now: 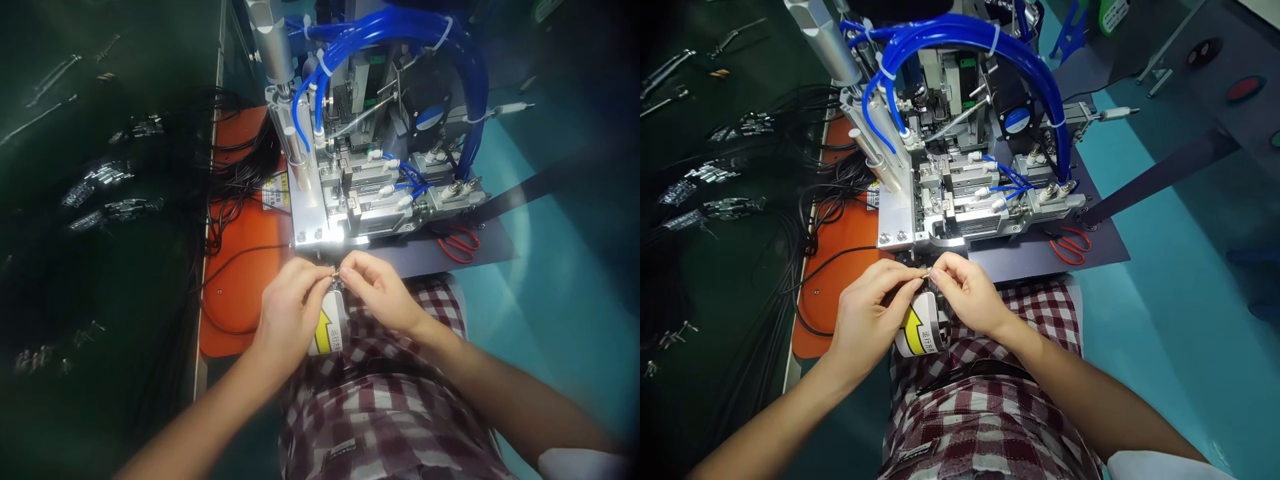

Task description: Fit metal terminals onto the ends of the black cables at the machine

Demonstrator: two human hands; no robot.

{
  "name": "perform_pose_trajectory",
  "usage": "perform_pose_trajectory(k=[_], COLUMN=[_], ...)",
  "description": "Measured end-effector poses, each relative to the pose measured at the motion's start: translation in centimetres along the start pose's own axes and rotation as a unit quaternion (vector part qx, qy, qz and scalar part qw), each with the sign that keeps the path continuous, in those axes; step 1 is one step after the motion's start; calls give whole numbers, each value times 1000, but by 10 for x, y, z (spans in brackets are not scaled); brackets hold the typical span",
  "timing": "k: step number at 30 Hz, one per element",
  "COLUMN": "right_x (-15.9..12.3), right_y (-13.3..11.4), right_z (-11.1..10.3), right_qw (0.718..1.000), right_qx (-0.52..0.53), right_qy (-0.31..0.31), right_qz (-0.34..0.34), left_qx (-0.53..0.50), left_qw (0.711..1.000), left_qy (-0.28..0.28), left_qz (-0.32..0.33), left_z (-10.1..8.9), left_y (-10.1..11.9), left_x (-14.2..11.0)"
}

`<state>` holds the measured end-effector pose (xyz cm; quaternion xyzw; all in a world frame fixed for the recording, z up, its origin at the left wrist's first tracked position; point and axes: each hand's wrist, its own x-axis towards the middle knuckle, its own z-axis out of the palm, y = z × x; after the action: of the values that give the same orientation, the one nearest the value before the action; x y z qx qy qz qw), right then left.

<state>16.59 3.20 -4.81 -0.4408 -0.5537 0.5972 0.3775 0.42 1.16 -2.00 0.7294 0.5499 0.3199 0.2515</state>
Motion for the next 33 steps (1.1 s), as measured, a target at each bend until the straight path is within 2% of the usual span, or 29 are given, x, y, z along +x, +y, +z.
perform_pose_trajectory(k=[5, 9, 23, 26, 30, 33], right_x=[8, 8, 10, 9, 7, 7], right_y=[5, 8, 17, 19, 20, 18], right_z=[0, 3, 1, 0, -1, -2], right_qw=[999, 999, 999, 998, 986, 979], right_qx=[23, 13, -24, -60, -160, -197], right_qy=[1, 14, 14, 16, 35, 36], right_qz=[23, 34, 36, 19, -35, -46], left_qx=[58, 59, 72, 71, 91, 99], left_qw=[997, 995, 993, 992, 989, 987], left_qy=[-8, -9, -17, -26, -32, -35], left_qz=[47, 77, 95, 99, 113, 124], left_z=[2, 1, 1, 0, -1, -2], left_y=[-13, -22, -31, -32, -32, -33], left_x=[4, 4, 3, 4, 3, 3])
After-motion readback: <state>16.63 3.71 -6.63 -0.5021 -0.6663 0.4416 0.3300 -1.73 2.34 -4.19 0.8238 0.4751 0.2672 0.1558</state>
